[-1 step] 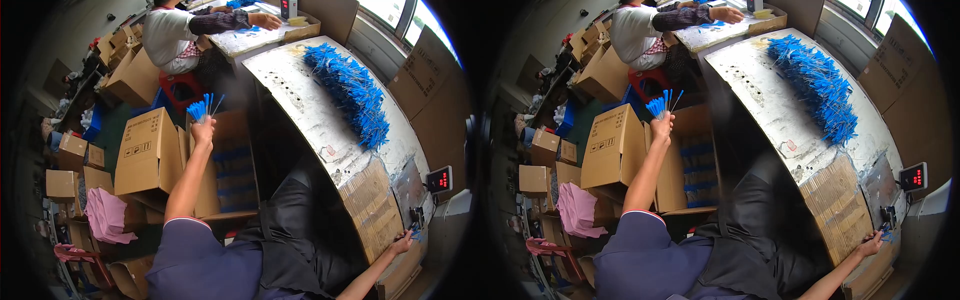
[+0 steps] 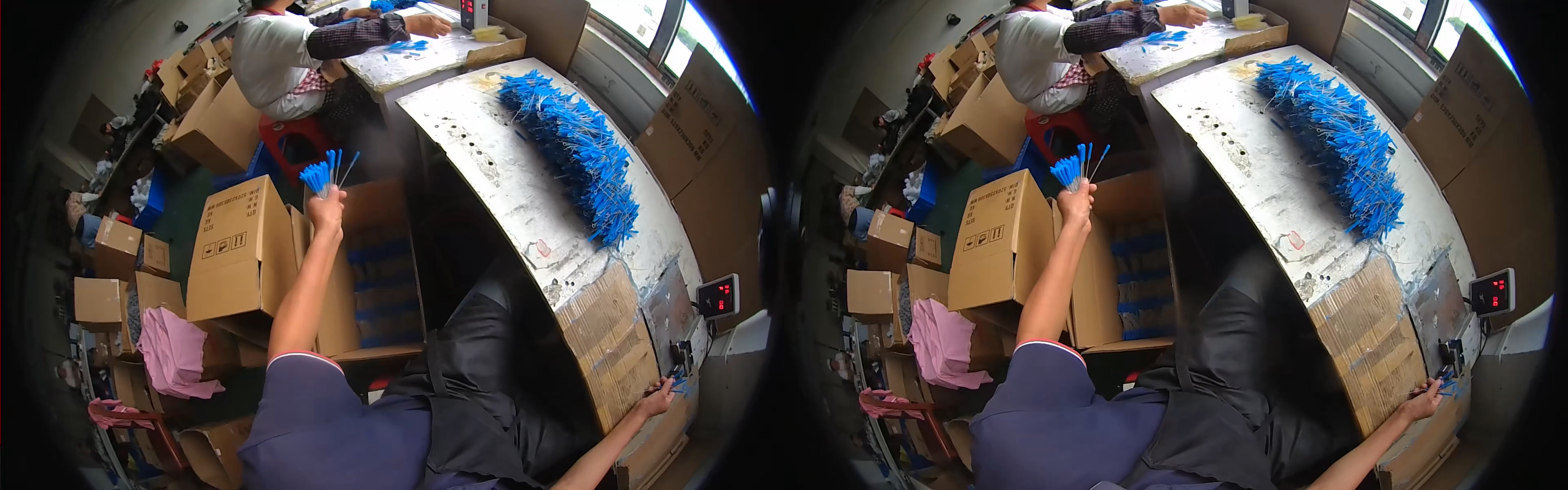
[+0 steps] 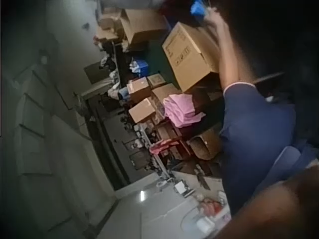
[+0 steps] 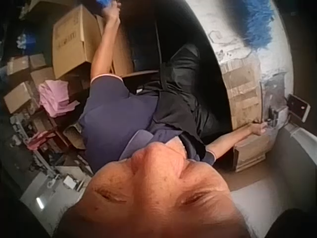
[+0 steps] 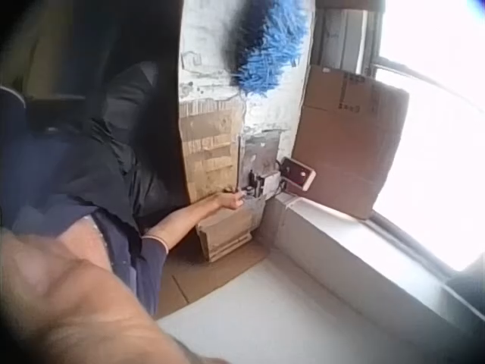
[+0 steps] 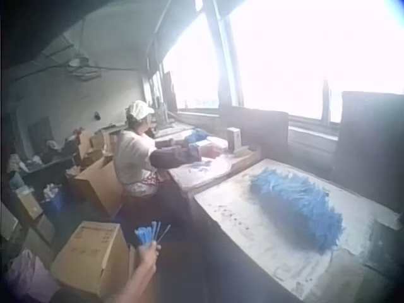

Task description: Assembling blue plastic bristles onto metal wire holders using a small manual crimping press with a digital counter.

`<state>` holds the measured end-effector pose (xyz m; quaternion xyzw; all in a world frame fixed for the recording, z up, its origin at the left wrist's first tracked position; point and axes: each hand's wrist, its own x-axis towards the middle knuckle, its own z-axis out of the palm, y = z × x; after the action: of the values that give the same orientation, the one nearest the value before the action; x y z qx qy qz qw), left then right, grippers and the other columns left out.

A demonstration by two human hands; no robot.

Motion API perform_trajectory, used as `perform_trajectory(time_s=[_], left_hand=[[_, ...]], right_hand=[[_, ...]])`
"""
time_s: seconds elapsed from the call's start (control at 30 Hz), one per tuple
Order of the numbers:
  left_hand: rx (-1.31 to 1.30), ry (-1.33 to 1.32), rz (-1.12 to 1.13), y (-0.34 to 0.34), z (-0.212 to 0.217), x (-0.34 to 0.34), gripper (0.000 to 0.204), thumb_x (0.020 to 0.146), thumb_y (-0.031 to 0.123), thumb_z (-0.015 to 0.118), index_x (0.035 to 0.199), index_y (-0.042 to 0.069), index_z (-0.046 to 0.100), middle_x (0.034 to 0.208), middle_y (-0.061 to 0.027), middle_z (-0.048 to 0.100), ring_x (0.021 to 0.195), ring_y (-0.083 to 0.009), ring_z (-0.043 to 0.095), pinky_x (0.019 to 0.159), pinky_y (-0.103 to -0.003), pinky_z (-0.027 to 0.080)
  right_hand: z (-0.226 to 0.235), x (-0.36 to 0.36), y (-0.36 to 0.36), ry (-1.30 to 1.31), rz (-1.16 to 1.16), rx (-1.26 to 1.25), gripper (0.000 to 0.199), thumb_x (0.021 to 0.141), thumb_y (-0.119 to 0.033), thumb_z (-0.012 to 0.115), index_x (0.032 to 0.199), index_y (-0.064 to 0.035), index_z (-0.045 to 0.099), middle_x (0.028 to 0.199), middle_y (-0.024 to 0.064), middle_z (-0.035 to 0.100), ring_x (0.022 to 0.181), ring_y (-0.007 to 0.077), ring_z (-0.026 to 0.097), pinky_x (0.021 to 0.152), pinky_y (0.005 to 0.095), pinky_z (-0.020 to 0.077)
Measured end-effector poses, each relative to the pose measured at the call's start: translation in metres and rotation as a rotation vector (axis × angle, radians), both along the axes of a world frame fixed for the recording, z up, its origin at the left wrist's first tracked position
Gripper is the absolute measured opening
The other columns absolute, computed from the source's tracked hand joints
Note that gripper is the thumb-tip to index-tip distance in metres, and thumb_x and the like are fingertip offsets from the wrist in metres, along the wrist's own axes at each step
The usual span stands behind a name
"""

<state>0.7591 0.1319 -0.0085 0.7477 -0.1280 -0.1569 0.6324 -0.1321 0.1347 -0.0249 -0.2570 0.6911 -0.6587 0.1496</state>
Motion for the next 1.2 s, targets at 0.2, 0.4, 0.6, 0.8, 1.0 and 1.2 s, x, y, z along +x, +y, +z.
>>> perform_trajectory(time_s=[0.2,0.4,0.6,0.8,1.0,1.2], left_hand=[[0.39,-0.459,0.148,-0.057,-0.03,0.118,0.024,0.091,0.025,0.07,0.086,0.002,0.074,0.083,-0.0145,0.075,0.08,-0.032,0.071,0.078,-0.044,0.052],[0.64,-0.519,0.17,-0.106,-0.025,0.171,0.031,0.093,0.03,0.067,0.105,0.002,0.072,0.108,-0.0233,0.072,0.102,-0.042,0.068,0.09,-0.05,0.052],[0.316,-0.504,0.112,-0.078,-0.037,0.201,0.024,0.095,0.026,0.064,0.102,0.004,0.072,0.093,-0.0169,0.075,0.086,-0.0326,0.073,0.078,-0.045,0.054],[-0.13,0.066,-0.206,-0.074,-0.065,0.045,0.017,0.101,0.019,0.061,0.099,0.003,0.067,0.085,-0.0087,0.074,0.071,-0.0156,0.072,0.058,-0.027,0.054],[-0.207,0.16,-0.306,-0.035,-0.048,-0.057,0.017,0.102,0.018,0.06,0.098,0.003,0.068,0.084,-0.0072,0.072,0.066,-0.0149,0.069,0.058,-0.027,0.054],[-0.233,0.09,-0.491,-0.035,0.016,-0.146,0.016,0.101,0.017,0.061,0.096,0.003,0.068,0.081,-0.0061,0.071,0.064,-0.0135,0.067,0.059,-0.027,0.053]], right_hand=[[-0.011,-0.028,-0.008,0.064,-0.013,0.038,0.021,0.1,-0.025,0.064,0.094,-0.0046,0.065,0.074,0.0004,0.061,0.054,0.0055,0.049,0.043,0.0199,0.0371],[-0.021,-0.047,-0.004,0.078,-0.021,0.074,0.02,0.101,-0.024,0.062,0.103,-0.004,0.066,0.078,0.0012,0.062,0.055,0.0053,0.051,0.042,0.0205,0.0378],[-0.037,-0.023,-0.023,0.008,0.034,0.024,0.021,0.102,-0.024,0.061,0.107,-0.0035,0.066,0.08,0.0022,0.063,0.055,0.0061,0.051,0.042,0.0209,0.0383],[0.022,-0.04,-0.007,0.182,-0.256,-0.1,0.023,0.102,-0.026,0.06,0.098,-0.0037,0.065,0.078,0.0034,0.064,0.057,0.0095,0.054,0.049,0.0241,0.0443],[0.099,0.035,-0.02,0.481,-0.226,-0.223,0.023,0.104,-0.022,0.056,0.107,-0.0006,0.064,0.078,0.0007,0.061,0.061,0.0086,0.052,0.058,0.0258,0.0468],[0.0,0.023,-0.004,0.004,-0.111,-0.207,0.021,0.102,-0.015,0.059,0.118,-0.0019,0.06,0.081,0.0022,0.064,0.06,0.0064,0.053,0.051,0.0207,0.045]])
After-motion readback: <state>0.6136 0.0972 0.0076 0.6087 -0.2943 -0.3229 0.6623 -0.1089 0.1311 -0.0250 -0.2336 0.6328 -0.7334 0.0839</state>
